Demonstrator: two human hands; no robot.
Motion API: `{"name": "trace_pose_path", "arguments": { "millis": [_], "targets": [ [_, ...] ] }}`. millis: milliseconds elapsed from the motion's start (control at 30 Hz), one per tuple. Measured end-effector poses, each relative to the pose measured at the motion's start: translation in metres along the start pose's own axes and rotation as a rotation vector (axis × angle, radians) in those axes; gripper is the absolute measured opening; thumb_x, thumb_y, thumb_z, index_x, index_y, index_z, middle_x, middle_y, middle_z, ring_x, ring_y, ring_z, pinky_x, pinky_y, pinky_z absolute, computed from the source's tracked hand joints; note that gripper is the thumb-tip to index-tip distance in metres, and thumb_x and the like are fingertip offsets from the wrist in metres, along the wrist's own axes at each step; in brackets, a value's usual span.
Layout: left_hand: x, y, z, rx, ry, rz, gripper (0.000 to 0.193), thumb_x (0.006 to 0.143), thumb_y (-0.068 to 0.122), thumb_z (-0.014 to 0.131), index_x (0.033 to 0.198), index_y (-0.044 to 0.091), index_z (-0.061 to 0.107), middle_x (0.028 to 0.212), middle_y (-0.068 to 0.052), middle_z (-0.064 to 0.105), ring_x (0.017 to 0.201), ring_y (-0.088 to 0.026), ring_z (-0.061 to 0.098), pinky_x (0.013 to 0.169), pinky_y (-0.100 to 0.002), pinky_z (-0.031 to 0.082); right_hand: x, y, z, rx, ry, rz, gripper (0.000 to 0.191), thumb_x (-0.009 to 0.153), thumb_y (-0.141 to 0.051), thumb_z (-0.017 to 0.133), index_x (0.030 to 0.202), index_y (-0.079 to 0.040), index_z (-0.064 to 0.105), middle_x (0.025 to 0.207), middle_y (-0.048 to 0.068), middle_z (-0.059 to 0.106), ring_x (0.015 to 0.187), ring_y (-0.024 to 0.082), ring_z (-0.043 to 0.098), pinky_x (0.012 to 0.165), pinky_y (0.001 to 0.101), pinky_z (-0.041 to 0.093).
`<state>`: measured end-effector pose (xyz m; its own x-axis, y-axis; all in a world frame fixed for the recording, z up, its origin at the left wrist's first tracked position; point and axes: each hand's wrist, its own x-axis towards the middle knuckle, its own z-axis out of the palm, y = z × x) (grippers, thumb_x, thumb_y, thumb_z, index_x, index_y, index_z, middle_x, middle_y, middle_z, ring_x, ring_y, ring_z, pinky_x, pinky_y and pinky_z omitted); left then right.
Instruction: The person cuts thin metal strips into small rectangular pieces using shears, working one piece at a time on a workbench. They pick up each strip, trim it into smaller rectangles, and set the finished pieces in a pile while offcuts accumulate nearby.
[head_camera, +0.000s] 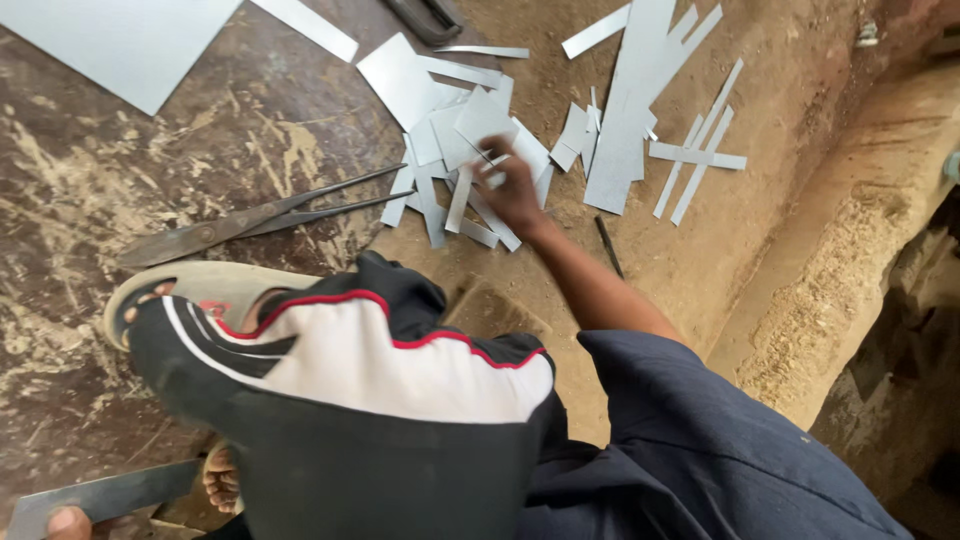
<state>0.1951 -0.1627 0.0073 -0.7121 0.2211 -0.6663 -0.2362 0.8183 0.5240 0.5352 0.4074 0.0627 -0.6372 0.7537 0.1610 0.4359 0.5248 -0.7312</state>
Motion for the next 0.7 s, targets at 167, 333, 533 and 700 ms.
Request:
{"name": "trace_pose_path", "arguments": {
  "millis": [167, 333, 533, 700],
  "targets": [
    [-0.010, 0.017, 0.007, 0.066, -0.009, 0.018, 0.018, 0.107, 0.005, 0.067, 0.120, -0.003, 0.058, 0.100, -0.012, 0.065, 0.085, -0.018, 0.063, 0.073, -0.033, 0.055, -0.026, 0.072, -0.124, -0.629, 0.178, 0.883, 0.067, 0.085, -0.049, 0.087, 0.107, 0.010, 0.064, 0.134, 0.023, 0.051, 0.121, 0.036, 0.052, 0.100, 0.0454, 0.048],
    [-0.020, 0.030, 0.009, 0.108, -0.004, 0.040, 0.017, 0.107, 0.007, 0.066, 0.119, -0.004, 0.059, 0.098, -0.013, 0.066, 0.082, -0.018, 0.063, 0.072, -0.034, 0.055, -0.057, 0.083, -0.158, -0.481, 0.201, 1.144, 0.086, 0.073, -0.054, 0.094, 0.115, 0.013, 0.059, 0.140, 0.027, 0.042, 0.127, 0.040, 0.045, 0.100, 0.0500, 0.048],
    [-0.031, 0.035, 0.007, 0.133, -0.001, 0.074, 0.018, 0.107, 0.010, 0.065, 0.117, -0.004, 0.061, 0.095, -0.014, 0.067, 0.080, -0.019, 0.063, 0.070, -0.034, 0.054, -0.060, 0.086, -0.183, -0.455, 0.226, 1.260, 0.082, 0.064, -0.042, 0.099, 0.118, 0.006, 0.060, 0.132, 0.020, 0.057, 0.115, 0.033, 0.058, 0.099, 0.0481, 0.047],
    [-0.039, 0.037, 0.005, 0.140, 0.003, 0.089, 0.020, 0.107, 0.012, 0.065, 0.116, -0.005, 0.062, 0.093, -0.014, 0.067, 0.077, -0.019, 0.063, 0.068, -0.034, 0.053, -0.049, 0.081, -0.259, -0.250, -0.101, 1.179, 0.055, 0.082, -0.024, 0.080, 0.132, -0.012, 0.060, 0.131, 0.019, 0.068, 0.108, 0.032, 0.067, 0.092, 0.0441, 0.058]
  ]
}}
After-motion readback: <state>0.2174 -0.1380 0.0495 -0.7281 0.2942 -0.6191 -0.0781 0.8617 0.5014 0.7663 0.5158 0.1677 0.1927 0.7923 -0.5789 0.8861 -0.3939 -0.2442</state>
